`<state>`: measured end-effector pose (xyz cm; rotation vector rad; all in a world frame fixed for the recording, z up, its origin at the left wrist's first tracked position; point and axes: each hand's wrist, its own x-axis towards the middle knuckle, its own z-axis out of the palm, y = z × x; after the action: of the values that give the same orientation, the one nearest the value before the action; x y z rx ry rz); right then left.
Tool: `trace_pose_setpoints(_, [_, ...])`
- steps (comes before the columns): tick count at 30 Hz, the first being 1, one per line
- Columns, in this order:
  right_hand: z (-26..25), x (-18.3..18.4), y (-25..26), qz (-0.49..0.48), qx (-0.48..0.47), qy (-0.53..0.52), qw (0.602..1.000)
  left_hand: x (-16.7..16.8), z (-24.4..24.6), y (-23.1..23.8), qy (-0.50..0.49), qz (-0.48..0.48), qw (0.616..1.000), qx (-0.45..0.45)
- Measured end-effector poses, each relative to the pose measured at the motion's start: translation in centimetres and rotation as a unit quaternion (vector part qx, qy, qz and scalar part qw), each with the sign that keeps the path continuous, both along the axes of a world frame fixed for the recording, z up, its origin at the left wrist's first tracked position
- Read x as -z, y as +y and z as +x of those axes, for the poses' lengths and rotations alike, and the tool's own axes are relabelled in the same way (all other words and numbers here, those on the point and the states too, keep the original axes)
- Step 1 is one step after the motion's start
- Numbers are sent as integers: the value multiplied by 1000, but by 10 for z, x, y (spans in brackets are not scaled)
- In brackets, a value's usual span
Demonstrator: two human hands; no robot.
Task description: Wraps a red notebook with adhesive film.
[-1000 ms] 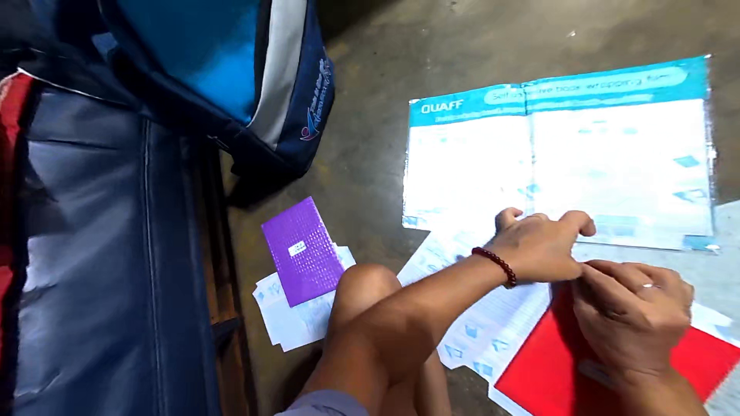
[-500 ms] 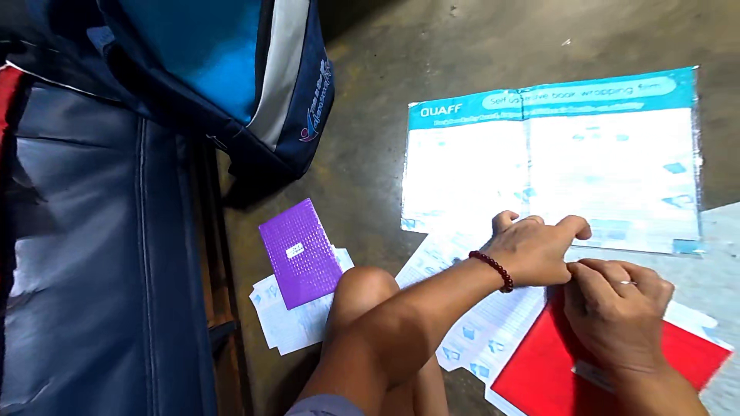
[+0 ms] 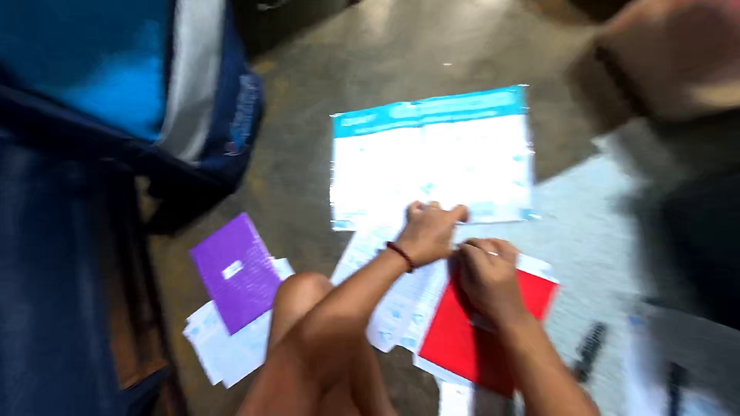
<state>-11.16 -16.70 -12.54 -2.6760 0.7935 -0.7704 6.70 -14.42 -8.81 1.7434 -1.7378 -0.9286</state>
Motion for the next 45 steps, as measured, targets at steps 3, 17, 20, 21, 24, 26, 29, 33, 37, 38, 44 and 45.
trace_pose_setpoints(3, [-1, 6, -6, 39, 13, -26, 999, 7, 2, -1, -19, -39, 999, 15])
trace_pose_setpoints(17, [5, -3, -2, 83, 49, -3, 995, 36, 7, 16, -43, -114, 992, -25])
trace_pose_setpoints(20, [5, -4, 4, 80, 54, 2, 995, 35, 5, 16, -61, -89, 993, -50])
trace_pose_setpoints(21, [5, -5, 6, 77, 55, 5, 995, 34, 5, 16, -68, -82, 993, -54])
trace_pose_setpoints(24, [3, -9, 16, 66, 56, 15, 996, 32, 4, 16, -80, -67, 993, -54])
trace_pose_setpoints(26, [1, -13, 26, 57, 55, 29, 996, 35, 4, 14, -65, -52, 995, -51])
trace_pose_setpoints(29, [-8, -22, 52, 64, 53, 59, 995, 37, 5, 12, -56, -43, 996, -51])
trace_pose_setpoints(33, [-28, -41, 111, 106, 42, 93, 989, 34, 6, 11, -55, -34, 997, -48])
trace_pose_setpoints(37, [-62, -64, 180, 160, 22, 131, 978, 38, 6, 12, -58, -46, 996, -50])
trace_pose_setpoints(38, [-71, -71, 194, 172, 19, 137, 975, 39, 6, 12, -58, -51, 996, -51])
trace_pose_setpoints(44, [-125, -137, 236, 304, -63, 180, 934, 41, 5, 9, -57, -68, 995, -48])
trace_pose_setpoints(45, [-133, -150, 237, 352, -78, 180, 915, 42, 5, 10, -55, -70, 995, -47])
